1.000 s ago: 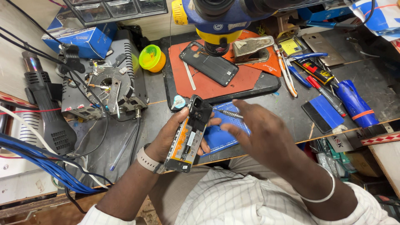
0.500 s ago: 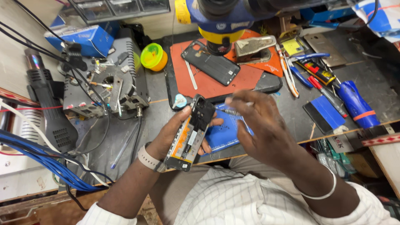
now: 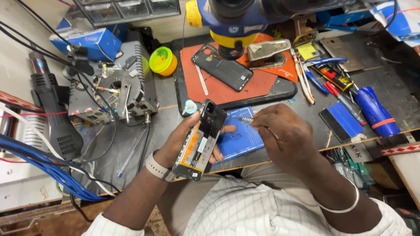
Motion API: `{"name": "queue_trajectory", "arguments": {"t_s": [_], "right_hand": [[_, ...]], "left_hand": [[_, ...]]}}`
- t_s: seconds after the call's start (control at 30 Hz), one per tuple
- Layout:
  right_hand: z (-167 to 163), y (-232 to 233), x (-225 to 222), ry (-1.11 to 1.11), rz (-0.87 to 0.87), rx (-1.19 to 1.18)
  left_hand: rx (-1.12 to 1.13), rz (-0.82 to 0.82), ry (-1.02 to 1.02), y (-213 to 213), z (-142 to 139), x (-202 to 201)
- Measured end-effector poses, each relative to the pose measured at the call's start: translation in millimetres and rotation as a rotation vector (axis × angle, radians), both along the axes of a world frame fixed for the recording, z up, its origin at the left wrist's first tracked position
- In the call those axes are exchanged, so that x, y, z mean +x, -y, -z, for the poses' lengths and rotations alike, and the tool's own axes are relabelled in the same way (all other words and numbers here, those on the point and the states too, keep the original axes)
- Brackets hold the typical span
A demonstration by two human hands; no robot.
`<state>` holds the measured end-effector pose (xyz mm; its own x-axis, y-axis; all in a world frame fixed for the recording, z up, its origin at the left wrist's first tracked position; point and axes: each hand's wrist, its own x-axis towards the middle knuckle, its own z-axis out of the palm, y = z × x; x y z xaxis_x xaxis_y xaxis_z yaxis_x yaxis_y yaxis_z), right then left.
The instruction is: The person pries open the back of a smartphone by hand, removes the back cover, and uses a screwdriver to unscrew components from the exposed internals while holding the phone body. The phone's back cover and battery assembly are set on the workbench during the work.
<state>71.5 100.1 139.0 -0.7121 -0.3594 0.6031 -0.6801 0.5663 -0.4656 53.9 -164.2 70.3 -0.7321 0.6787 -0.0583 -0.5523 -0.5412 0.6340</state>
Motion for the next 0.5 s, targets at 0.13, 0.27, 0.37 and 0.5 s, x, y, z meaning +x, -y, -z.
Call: {"name": "queue_trajectory", "arguments": {"t_s": [0.13,0.27,0.37,0.5], "right_hand": [[1.3,-1.3,2.6,0.059,-0.07,0.005],[2.2,3.0,7.5,0.084,-0.074,-0.024],[-1.7,0.3,8.3,0.005,0.015,-0.011],[-1.9,-4.0,5.1,-0.018,0.052,-0.022]], "left_hand": [[0.105,0.017,0.051,1.3,-2.7,0.2],[0.106,0.043,0.08,1.3,-3.9,1.5],[0.088,0.029,0.073,4.4,-3.0,3.2],[0.093,0.067,0.103,3.2,-1.2,-0.4]]}}
